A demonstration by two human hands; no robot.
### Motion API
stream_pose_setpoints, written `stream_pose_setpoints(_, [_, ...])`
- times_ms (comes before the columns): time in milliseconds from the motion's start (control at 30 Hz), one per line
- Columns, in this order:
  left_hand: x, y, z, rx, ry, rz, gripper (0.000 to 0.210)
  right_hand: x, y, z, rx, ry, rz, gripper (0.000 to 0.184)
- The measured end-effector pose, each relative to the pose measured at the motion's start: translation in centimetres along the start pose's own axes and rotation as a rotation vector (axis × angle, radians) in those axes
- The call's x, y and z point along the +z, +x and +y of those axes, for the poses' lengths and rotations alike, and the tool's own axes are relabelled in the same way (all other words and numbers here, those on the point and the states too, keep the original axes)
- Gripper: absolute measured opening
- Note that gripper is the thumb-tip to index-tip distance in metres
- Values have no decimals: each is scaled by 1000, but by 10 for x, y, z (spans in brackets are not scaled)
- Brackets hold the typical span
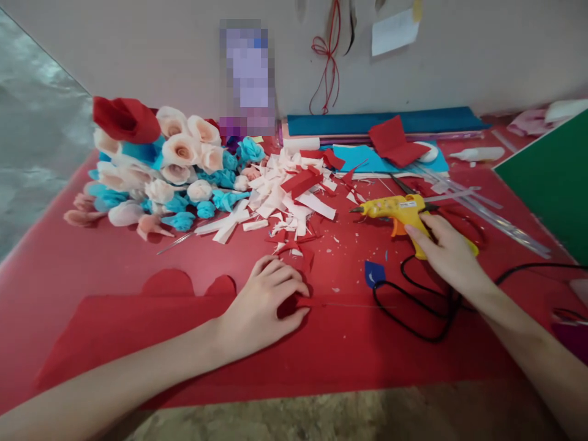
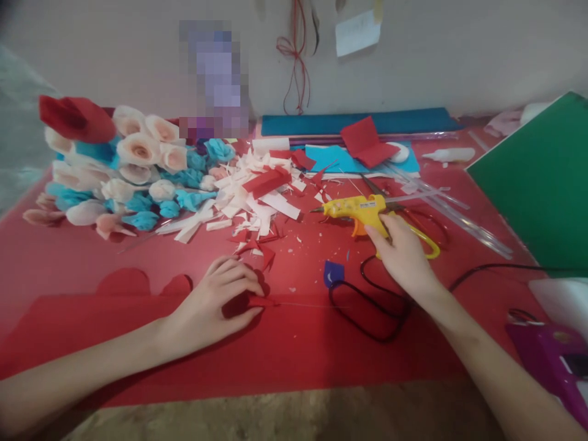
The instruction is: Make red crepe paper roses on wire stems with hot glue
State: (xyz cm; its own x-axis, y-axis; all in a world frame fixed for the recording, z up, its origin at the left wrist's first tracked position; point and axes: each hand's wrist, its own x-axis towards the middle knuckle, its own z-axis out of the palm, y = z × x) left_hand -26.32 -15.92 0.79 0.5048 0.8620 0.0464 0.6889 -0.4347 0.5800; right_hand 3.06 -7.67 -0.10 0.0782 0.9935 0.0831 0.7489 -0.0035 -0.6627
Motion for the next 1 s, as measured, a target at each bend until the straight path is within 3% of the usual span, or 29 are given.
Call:
stream_pose_setpoints(267, [1,-2,-1,16,-41,46,9,6,14,8,-176,-357,2,20])
stream_pose_setpoints(433, [1,-2,-3,-1,-91,85,10,-4,2,-25,-333,-404,141,39])
stream_pose_setpoints(533, [-1,-1,-2,-8,-115,89,8,-7,-27,-60,-478,-319,-30,24])
stream_pose_setpoints(600, [-2,-1,-1,-15,-138,98,6,-1,-50,-78,-577,-164,-395,22])
stream_pose_setpoints(633, [-3,-1,0,-14,-154,109,6,4,-59,-84,-591,-134,-465,25])
stream_pose_setpoints(733, [-5,-1,2,-8,-208,138,4,23,-76,-93,-612,-119,-477,28])
stream_pose_setpoints(833, [-6,-2,3,-20,-258,150,4,37,-77,-95,-537,-51,-519,14])
stream_pose_setpoints(1000, [-7,-3,5,-78,-340,131,5,40,-75,-98,-457,97,-545,4])
